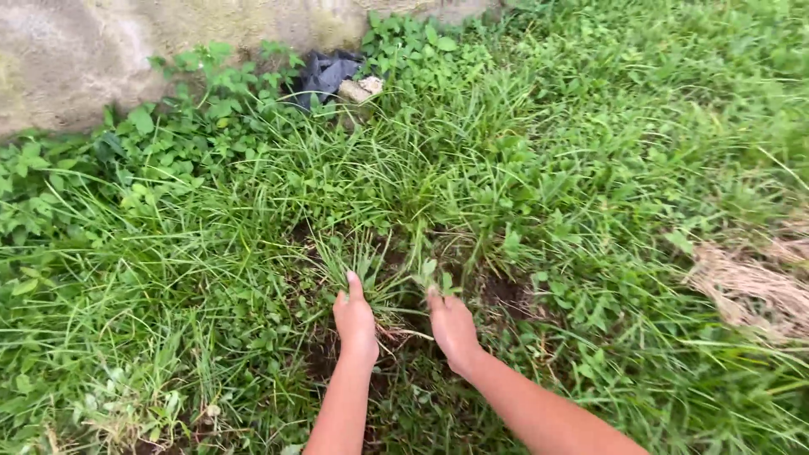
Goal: Pulling weeds and clumps of grass from a lawn with bare hands.
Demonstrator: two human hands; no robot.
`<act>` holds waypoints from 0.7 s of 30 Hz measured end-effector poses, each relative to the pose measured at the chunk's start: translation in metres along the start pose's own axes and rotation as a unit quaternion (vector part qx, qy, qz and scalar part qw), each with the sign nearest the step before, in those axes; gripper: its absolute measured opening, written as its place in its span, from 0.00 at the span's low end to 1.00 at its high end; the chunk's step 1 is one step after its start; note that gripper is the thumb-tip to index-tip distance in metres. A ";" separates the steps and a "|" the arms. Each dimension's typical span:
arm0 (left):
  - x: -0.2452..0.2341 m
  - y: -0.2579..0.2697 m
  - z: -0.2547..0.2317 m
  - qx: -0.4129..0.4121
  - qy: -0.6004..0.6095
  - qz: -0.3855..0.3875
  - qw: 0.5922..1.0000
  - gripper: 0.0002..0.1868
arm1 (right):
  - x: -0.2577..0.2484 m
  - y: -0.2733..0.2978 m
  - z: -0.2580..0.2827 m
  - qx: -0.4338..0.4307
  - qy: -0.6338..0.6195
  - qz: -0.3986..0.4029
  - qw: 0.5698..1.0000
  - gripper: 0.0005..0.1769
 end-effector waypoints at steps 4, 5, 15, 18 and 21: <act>0.023 0.028 0.001 -0.010 0.029 0.060 0.998 0.45 | -0.060 0.018 0.013 0.024 0.040 -0.021 0.999 0.28; 0.031 0.041 -0.003 -0.009 0.028 0.062 0.998 0.45 | -0.071 0.014 0.017 0.024 0.039 -0.023 0.999 0.28; 0.060 0.095 0.006 -0.039 -0.052 0.126 0.990 0.56 | -0.077 -0.068 0.021 0.056 -0.060 0.005 0.997 0.32; 0.057 0.084 0.017 -0.042 -0.054 0.113 0.991 0.55 | -0.071 -0.082 0.027 0.071 -0.041 0.004 0.997 0.35; 0.048 0.079 0.022 -0.062 -0.058 0.090 0.992 0.55 | -0.069 -0.084 0.040 0.075 -0.003 -0.010 0.997 0.38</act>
Point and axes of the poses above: each hand's wrist, its own y-axis away from the middle knuckle, its own x-axis out of the palm, z = x × y, the point moved 3 cm from there along -y, towards the middle knuckle, and after that the axes turned 3 degrees about x, right-handed, at the moved point
